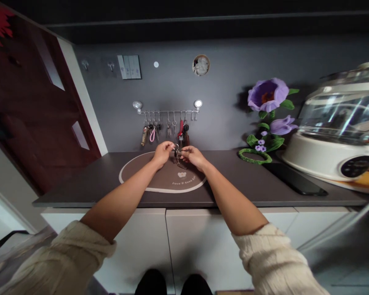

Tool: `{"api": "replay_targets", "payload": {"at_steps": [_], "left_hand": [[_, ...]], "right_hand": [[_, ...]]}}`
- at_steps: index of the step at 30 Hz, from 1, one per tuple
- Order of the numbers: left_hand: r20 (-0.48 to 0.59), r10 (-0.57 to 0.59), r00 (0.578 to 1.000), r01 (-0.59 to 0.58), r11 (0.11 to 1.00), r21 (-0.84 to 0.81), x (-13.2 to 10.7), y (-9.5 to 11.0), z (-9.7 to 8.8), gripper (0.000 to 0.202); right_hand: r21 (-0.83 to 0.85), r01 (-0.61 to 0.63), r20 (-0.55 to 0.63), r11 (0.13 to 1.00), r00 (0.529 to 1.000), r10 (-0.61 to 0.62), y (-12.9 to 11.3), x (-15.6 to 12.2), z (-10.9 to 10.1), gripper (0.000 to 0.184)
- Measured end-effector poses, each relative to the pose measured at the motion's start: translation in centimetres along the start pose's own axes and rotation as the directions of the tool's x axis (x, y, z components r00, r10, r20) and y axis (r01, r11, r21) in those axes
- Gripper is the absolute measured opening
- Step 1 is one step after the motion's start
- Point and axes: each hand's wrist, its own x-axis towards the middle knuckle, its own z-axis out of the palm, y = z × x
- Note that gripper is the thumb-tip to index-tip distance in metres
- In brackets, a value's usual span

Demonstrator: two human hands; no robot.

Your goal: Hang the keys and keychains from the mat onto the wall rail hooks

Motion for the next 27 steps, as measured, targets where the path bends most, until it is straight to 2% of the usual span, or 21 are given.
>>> {"api": "replay_targets", "payload": {"at_steps": [4,8,18,27], "left_hand": [[0.038,-0.06,0.997,0.066,0.981,-0.184,-0.2,0.2,0.3,0.01],[0.062,-0.1,0.993,0.114,0.955,-0.273,-0.2,0.3,0.6,0.011],[0.071,-0.16,0.985,0.175,0.922,-0.345,-0.4,0.1,1.1,0.019],[0.102,-0.133,0.986,0.161,0.921,-0.355,-0.8,0.4,1.7,0.031]], "right_hand": [[-0.058,0.096,-0.018,0.994,0.995,-0.097,0.2,0.3,0.0,0.019],[-0.07,0.192,-0.038,0.979,0.98,-0.195,0.0,0.4,-0.2,0.027],[-0.099,0.278,-0.081,0.955,0.955,-0.286,-0.5,0.3,0.0,0.031],[-0.09,0.269,-0.116,0.959,0.953,-0.279,0.0,0.5,0.0,0.03]]}}
